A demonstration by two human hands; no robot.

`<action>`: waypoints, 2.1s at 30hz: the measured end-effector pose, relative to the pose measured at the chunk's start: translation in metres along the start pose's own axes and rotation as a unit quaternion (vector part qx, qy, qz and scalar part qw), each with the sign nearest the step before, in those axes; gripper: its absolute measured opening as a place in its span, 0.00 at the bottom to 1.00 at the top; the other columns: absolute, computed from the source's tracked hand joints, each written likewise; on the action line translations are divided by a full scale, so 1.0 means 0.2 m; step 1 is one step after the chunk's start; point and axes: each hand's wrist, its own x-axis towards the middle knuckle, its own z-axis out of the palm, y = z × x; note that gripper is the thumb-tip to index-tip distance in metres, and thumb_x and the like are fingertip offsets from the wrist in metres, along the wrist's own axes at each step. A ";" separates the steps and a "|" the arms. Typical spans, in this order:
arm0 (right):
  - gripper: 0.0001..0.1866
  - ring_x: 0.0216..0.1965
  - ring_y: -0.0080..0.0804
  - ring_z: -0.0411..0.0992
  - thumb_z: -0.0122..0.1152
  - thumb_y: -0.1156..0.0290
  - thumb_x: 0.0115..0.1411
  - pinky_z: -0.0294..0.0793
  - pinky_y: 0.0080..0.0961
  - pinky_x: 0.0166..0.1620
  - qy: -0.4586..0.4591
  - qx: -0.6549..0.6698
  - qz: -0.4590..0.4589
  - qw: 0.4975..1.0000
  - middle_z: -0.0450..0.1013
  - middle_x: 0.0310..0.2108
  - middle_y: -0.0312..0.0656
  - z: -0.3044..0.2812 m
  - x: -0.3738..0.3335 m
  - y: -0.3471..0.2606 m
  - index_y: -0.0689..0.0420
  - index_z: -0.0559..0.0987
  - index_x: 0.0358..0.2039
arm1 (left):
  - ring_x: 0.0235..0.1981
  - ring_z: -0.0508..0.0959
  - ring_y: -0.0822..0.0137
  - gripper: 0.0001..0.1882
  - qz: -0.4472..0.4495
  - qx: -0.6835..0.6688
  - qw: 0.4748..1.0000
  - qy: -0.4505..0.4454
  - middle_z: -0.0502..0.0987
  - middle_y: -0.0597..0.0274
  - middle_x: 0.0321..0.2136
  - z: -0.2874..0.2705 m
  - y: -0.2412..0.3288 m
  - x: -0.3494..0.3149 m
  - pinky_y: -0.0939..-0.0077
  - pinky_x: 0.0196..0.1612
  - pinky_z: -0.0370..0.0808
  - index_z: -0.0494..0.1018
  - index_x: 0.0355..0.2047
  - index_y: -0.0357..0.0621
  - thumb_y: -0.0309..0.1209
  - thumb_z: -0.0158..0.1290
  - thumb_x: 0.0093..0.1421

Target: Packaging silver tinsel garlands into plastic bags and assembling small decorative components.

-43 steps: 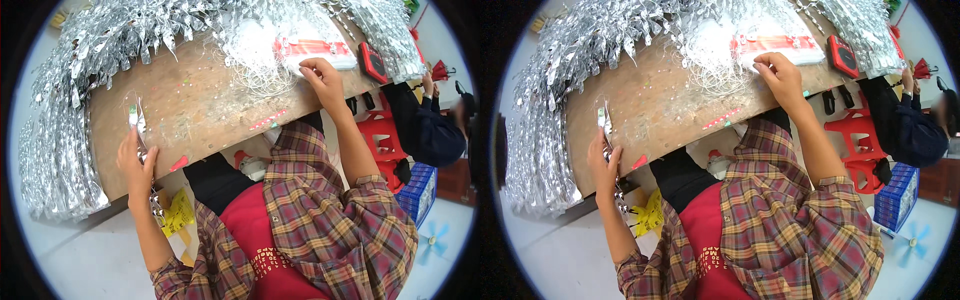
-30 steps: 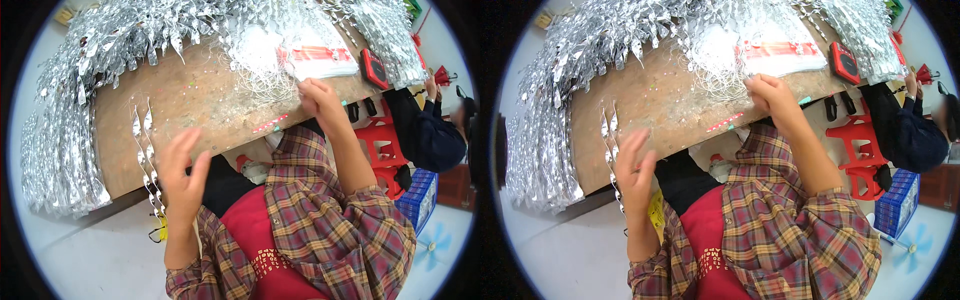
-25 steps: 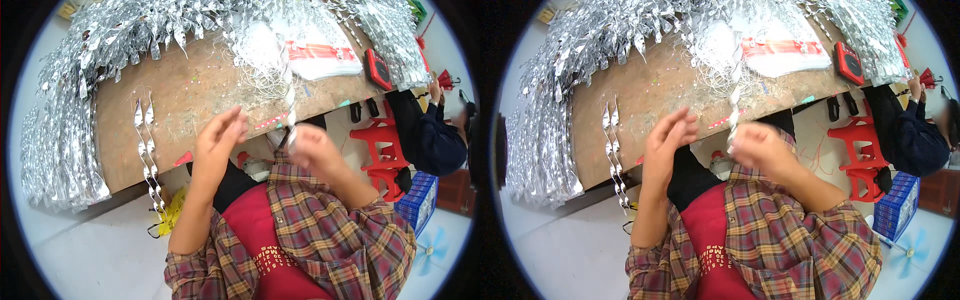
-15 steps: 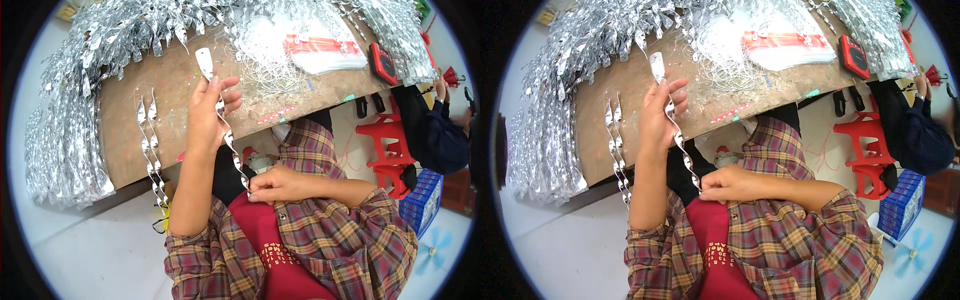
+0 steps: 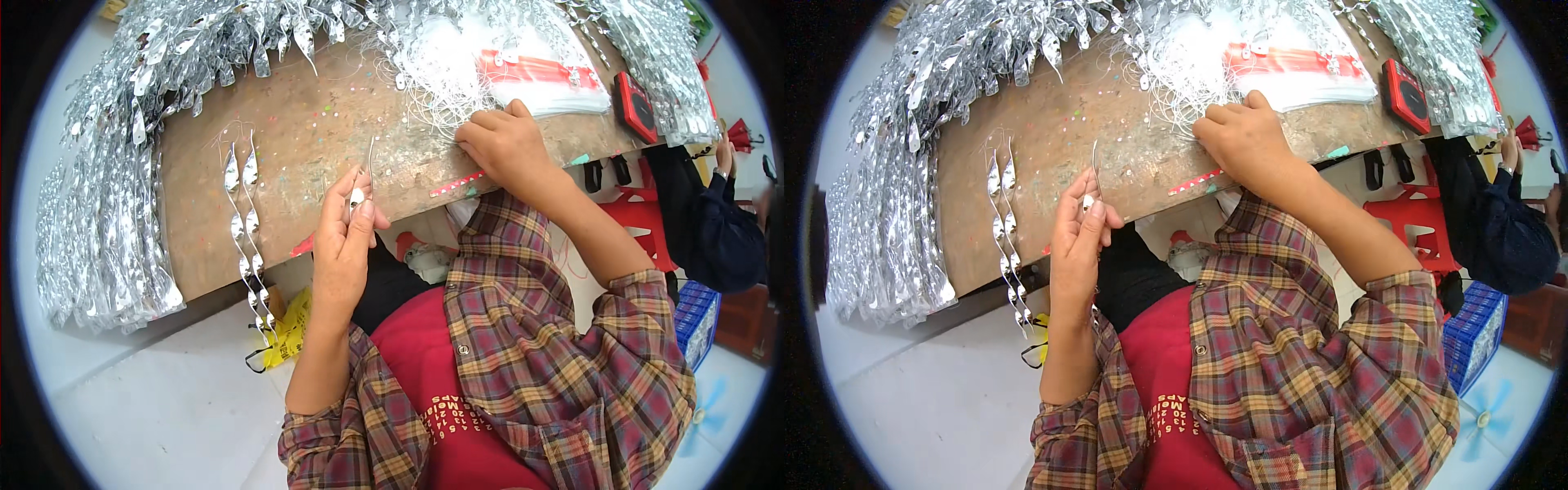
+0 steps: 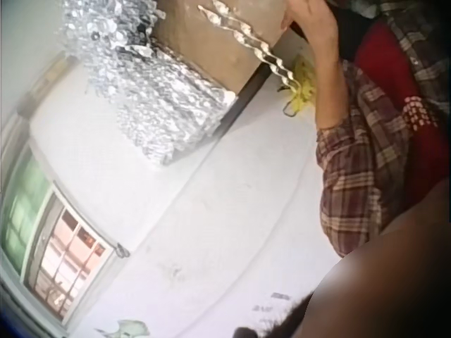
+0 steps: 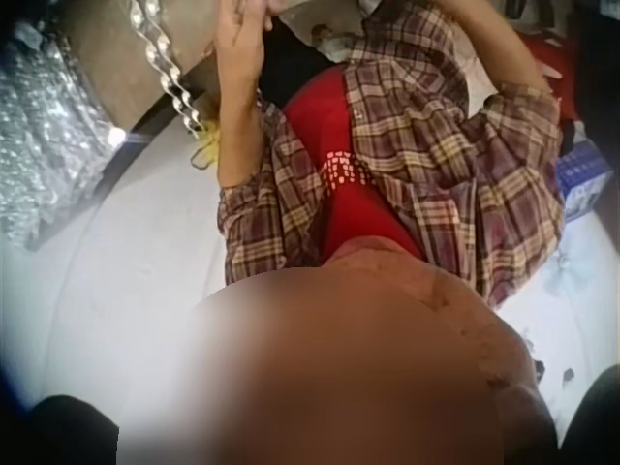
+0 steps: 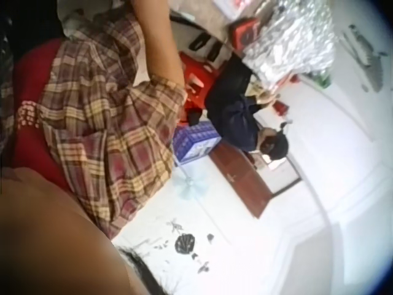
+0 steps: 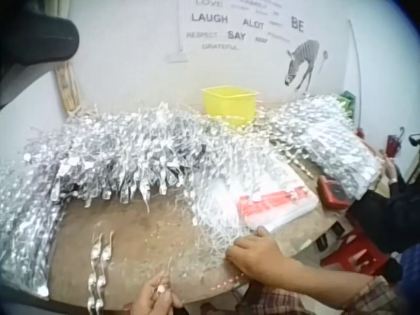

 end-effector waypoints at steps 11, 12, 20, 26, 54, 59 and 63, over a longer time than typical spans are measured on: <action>0.03 0.24 0.24 0.64 0.56 0.74 0.50 0.61 0.19 0.31 -0.100 0.355 0.206 0.906 0.66 0.24 0.36 -0.13 0.00 -0.07 0.56 0.74 0.27 | 0.30 0.69 0.81 0.20 -0.032 -0.044 0.998 -0.019 0.72 0.63 0.42 0.02 0.01 -0.03 0.88 0.30 0.68 0.62 0.55 0.38 0.25 0.47 0.62; 0.03 0.24 0.24 0.64 0.56 0.74 0.50 0.61 0.19 0.31 -0.102 0.356 0.206 0.906 0.66 0.24 0.36 -0.13 -0.02 -0.08 0.56 0.74 0.27 | 0.26 0.67 0.81 0.22 -0.026 -0.039 0.999 -0.017 0.71 0.67 0.33 0.04 0.01 -0.03 0.87 0.29 0.66 0.62 0.56 0.40 0.29 0.49 0.61; 0.02 0.28 0.23 0.66 0.57 0.76 0.51 0.63 0.17 0.30 -0.060 0.447 0.190 0.872 0.68 0.30 0.36 -0.11 -0.04 -0.21 0.58 0.74 0.27 | 0.25 0.63 0.82 0.19 -0.073 -0.074 0.995 -0.010 0.68 0.73 0.28 0.10 0.05 0.00 0.88 0.28 0.61 0.69 0.49 0.38 0.29 0.54 0.57; 0.08 0.28 0.30 0.68 0.60 0.78 0.45 0.61 0.24 0.32 0.005 0.196 0.026 0.980 0.71 0.32 0.37 -0.10 -0.02 -0.26 0.54 0.74 0.27 | 0.20 0.62 0.83 0.13 -0.111 -0.095 0.989 -0.005 0.67 0.76 0.21 0.16 0.05 0.07 0.89 0.23 0.58 0.73 0.40 0.38 0.30 0.57 0.55; 0.01 0.25 0.15 0.66 0.54 0.77 0.58 0.64 0.13 0.30 -0.013 0.614 0.251 0.748 0.69 0.26 0.33 -0.20 0.01 -0.35 0.61 0.73 0.31 | 0.31 0.66 0.79 0.15 -0.015 0.011 0.999 -0.027 0.69 0.69 0.30 0.07 0.03 -0.06 0.85 0.35 0.64 0.68 0.45 0.38 0.35 0.46 0.64; 0.01 0.25 0.15 0.66 0.54 0.78 0.58 0.64 0.13 0.29 -0.016 0.621 0.263 0.738 0.70 0.26 0.33 -0.22 0.01 -0.36 0.62 0.73 0.31 | 0.30 0.67 0.80 0.17 -0.007 0.022 1.000 -0.017 0.69 0.70 0.30 0.07 0.00 -0.10 0.87 0.32 0.65 0.67 0.49 0.38 0.33 0.49 0.63; 0.01 0.25 0.14 0.66 0.54 0.79 0.57 0.64 0.12 0.28 -0.009 0.609 0.271 0.746 0.70 0.26 0.32 -0.21 0.00 -0.36 0.62 0.73 0.31 | 0.29 0.69 0.81 0.19 -0.013 0.009 1.000 -0.026 0.69 0.70 0.31 0.08 0.00 -0.11 0.88 0.30 0.65 0.66 0.52 0.38 0.30 0.51 0.61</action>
